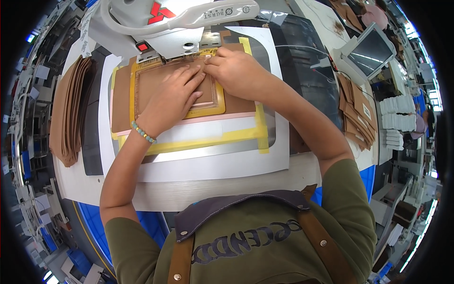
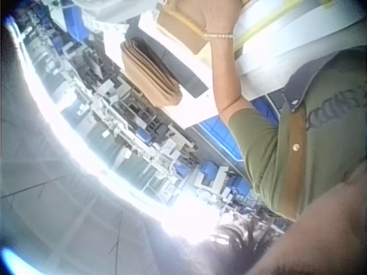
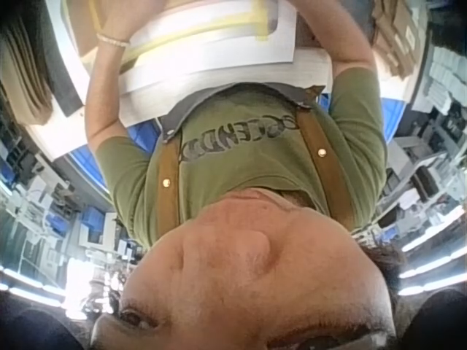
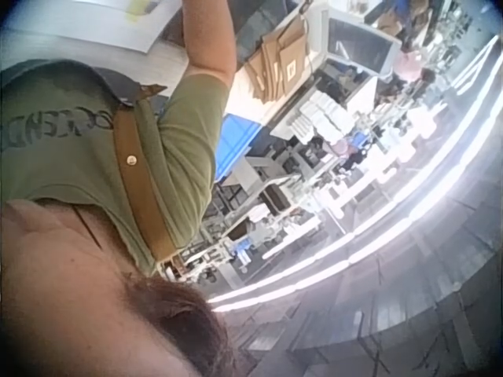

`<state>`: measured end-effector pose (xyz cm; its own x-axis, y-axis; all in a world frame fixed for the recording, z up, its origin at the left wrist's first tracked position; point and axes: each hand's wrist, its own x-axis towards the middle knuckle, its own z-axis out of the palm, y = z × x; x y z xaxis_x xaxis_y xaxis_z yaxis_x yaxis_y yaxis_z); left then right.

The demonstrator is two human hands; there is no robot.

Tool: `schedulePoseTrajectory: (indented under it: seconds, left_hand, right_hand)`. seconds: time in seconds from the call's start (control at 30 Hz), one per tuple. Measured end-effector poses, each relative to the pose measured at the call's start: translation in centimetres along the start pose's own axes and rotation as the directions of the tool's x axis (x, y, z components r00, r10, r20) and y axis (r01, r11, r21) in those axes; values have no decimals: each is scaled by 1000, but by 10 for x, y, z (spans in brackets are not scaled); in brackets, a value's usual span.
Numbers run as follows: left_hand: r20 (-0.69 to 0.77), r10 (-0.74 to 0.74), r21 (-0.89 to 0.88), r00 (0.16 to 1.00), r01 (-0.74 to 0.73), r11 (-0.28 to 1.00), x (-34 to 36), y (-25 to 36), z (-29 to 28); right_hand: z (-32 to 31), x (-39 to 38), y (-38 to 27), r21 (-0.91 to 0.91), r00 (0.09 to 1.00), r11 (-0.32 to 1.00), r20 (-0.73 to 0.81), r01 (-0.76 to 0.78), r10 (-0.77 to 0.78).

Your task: Using an industrial sewing machine to stitch leather panels into plastic templates for assembly.

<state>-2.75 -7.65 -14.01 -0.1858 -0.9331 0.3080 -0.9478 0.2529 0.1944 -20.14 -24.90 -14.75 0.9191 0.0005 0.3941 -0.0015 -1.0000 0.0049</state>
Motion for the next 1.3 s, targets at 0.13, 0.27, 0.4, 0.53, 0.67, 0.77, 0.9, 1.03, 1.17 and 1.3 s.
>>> schedulePoseTrajectory:
  seconds: [0.13, 0.27, 0.4, 0.53, 0.67, 0.77, 0.9, 1.03, 1.17, 1.3]
  left_hand:
    - [16, -30, -2, 999, 30, 1000, -1, -2, -3]
    - [17, -50, 19, 999, 50, 999, -5, -10, -2]
    - [3, -83, -14, 997, 83, 996, -20, -15, -5]
    - [57, -119, -33, 991, 121, 992, -36, -10, -10]
    - [-26, -90, -60, 996, 88, 994, -50, -3, -4]
    - [-73, -244, -302, 967, 212, 929, -67, -13, 0]
    - [-57, -388, -560, 920, 292, 775, -75, -25, 10]
    - [-58, -407, -544, 911, 313, 779, -66, -32, 17]
    - [-402, -152, -351, 903, 2, 936, -74, -34, 23]
    - [-360, -68, -38, 930, 58, 998, -76, -24, 12]
  right_hand:
    - [-4, 2, -7, -12, 998, 999, -50, 32, -33]
    - [-24, -16, -12, 103, 996, 994, 84, -33, 24]
    - [-53, -61, -19, 283, 993, 956, 111, -78, 48]
    - [-88, -128, -40, 461, 971, 855, 95, -237, 218]
    - [-111, -176, -74, 583, 892, 677, 247, -449, 379]
    - [-114, -194, -101, 669, 857, 536, 373, -514, 357]
    - [-108, -201, -138, 786, 867, 371, 419, -495, 269]
    - [-105, -201, -170, 756, 824, 329, 531, -567, 199]
    - [-111, -222, -194, 789, 877, 414, 477, -454, 53]
    - [-121, -253, -217, 541, 780, 616, 592, -573, 205]
